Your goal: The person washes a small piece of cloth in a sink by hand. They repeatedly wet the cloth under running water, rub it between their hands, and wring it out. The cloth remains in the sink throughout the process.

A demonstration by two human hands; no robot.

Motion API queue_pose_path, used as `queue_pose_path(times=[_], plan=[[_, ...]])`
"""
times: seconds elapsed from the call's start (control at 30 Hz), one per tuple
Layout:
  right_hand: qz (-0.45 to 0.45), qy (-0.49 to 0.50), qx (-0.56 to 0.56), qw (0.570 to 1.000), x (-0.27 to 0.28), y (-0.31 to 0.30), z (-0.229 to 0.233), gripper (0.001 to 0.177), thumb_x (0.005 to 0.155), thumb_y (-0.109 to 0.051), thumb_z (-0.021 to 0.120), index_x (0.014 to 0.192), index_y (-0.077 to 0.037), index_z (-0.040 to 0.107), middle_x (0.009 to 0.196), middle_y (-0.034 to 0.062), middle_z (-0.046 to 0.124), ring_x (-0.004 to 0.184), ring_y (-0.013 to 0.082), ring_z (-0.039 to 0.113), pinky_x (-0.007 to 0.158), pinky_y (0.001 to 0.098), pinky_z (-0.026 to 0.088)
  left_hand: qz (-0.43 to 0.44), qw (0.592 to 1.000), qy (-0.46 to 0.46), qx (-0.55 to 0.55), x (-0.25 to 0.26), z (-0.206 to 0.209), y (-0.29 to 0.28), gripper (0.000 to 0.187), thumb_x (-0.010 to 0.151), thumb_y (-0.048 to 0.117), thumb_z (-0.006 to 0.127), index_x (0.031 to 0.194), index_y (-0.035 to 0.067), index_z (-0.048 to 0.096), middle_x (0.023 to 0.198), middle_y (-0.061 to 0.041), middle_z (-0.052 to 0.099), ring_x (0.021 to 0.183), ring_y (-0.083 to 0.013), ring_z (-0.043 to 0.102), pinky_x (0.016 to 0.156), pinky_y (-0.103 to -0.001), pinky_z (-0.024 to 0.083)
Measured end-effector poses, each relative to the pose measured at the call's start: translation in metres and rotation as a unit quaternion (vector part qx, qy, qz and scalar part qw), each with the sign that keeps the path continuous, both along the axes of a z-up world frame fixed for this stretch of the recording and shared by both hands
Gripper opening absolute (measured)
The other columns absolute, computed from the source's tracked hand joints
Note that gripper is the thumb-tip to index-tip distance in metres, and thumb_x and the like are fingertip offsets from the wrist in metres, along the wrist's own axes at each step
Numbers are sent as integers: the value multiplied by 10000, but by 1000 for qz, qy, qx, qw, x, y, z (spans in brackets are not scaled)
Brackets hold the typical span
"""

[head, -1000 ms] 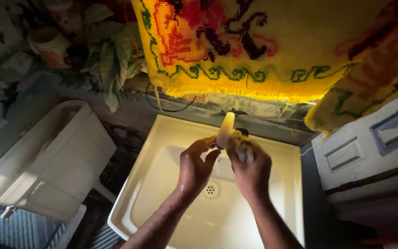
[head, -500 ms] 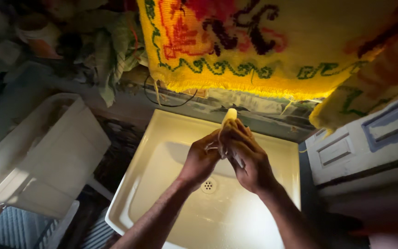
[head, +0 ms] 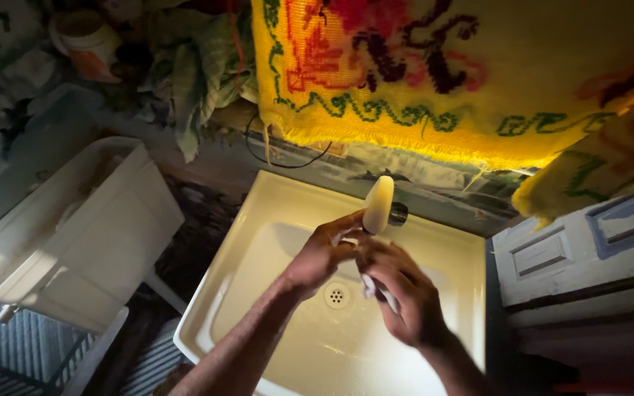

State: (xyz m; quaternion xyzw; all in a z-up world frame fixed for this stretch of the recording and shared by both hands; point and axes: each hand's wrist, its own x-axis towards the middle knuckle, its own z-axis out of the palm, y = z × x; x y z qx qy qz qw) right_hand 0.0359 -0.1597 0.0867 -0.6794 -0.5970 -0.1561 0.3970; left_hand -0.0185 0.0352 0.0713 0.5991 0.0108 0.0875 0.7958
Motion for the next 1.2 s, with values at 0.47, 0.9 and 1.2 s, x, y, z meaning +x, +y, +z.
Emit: queue_pose_path(times=[0.47,0.9,1.2], plan=[[-74,596,182,779,5,-32,-41,312,974,-30,475,1238,101,577,761,231,704,567,290,688,546,383,589,206,960,92,165,23,23,-30,321,964,266,646,1086,-13,747,774,-73,676,713,-101,550,644,-280,486],[-26,574,340,745,43,-9,-20,369,922,44,569,1290,20,566,1199,118,680,1111,222,668,1005,337,512,129,990,48,-20,19,-14,-24,450,1064,307,468,1345,10,659,983,-82,709,908,-152,648,877,-329,535],[88,78,-2,993,77,31,25,363,1033,-198,499,1315,-16,638,1448,255,583,1496,357,408,1264,499,225,81,996,2,-25,11,-13,-22,486,1007,250,505,1415,-5,575,1121,-80,698,1007,-164,647,924,-340,521]])
